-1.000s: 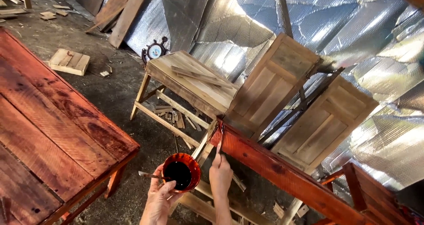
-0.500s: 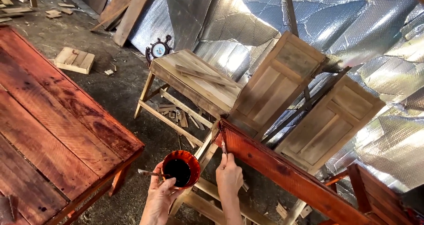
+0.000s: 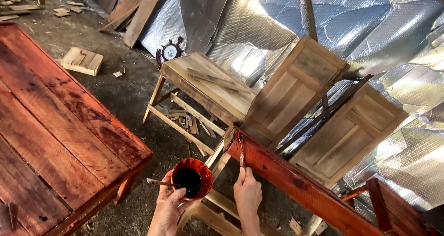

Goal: Applying dark stain to a wooden furniture frame using a paintbrush and a small bowl.

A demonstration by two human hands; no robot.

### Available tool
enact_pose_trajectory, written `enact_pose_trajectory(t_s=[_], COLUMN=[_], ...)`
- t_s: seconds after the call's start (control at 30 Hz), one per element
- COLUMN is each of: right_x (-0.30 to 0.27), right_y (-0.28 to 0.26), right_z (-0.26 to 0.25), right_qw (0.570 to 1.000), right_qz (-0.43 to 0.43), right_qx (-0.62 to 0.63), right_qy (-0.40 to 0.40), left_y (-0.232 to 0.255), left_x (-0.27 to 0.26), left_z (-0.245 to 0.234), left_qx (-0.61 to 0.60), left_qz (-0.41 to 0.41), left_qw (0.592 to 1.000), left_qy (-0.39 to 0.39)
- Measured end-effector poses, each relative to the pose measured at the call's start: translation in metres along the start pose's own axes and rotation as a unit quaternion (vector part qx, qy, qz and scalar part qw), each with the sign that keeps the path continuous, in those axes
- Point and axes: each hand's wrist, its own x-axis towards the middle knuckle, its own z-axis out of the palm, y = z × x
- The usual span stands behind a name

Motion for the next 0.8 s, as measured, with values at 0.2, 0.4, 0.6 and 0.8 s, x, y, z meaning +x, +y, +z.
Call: enact_pose_trajectory(t_s=[0.2,0.4,0.6,0.8], right_x=[-0.026,-0.021,-0.054,0.002], right_y=[0.018,-0.024,0.013,-0.003], right_z=[0.015,-0.001,0.013,-0.005], right_qw=[0.998,0.993,0.990,1.000], right_qz=[0.046,0.080,0.086,-0.005], right_qx=[-0.010,0.052,-0.003,0.011], right_qy=[-0.040,-0.074,-0.109,-0.003], left_y=[-0.009,-0.011,-0.012,-0.013], left_x=[0.009,-0.001,-0.002,-0.002], left_z=[-0.003,-0.001,0.001,0.002], left_qx=[-0.021,0.007,-0.021,0.001], left_qz=[0.002,0.003,-0.008,-0.006], left_qw=[1.000,1.000,1.000,1.000], left_qy=[-0.006,-0.012,-0.004,0.006])
